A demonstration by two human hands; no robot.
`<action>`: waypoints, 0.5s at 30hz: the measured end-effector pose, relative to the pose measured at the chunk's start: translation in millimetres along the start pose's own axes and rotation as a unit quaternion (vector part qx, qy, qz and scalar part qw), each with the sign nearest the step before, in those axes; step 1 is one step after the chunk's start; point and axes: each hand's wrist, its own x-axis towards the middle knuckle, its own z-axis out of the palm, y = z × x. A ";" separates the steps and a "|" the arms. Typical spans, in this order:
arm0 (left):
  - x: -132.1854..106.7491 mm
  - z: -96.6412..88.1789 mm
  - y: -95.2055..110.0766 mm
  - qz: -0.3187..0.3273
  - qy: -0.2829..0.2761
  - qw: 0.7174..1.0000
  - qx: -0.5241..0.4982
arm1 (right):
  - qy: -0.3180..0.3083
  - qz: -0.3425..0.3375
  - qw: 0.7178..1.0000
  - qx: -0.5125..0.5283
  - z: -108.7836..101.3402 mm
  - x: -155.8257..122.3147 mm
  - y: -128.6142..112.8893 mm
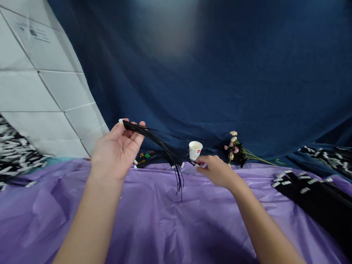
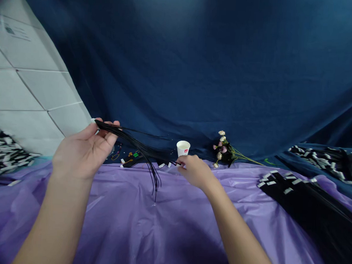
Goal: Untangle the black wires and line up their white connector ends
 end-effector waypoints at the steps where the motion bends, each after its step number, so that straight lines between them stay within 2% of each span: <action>1: 0.7 -0.4 0.5 -0.004 0.001 1.000 -0.001 | 0.004 0.000 1.000 -0.001 -2.7 0.0 0.3; 6: 2.9 -4.0 3.5 -0.006 -0.012 0.999 0.037 | 0.045 -0.011 0.999 0.008 -22.4 -4.3 6.6; 10: 3.1 -7.3 2.8 -0.010 -0.048 0.994 0.102 | 0.088 -0.016 0.995 0.041 -37.1 -9.6 15.3; 15: 4.6 -11.0 -4.1 -0.003 -0.081 0.984 0.156 | 0.152 0.006 0.983 0.099 -43.4 -10.7 22.0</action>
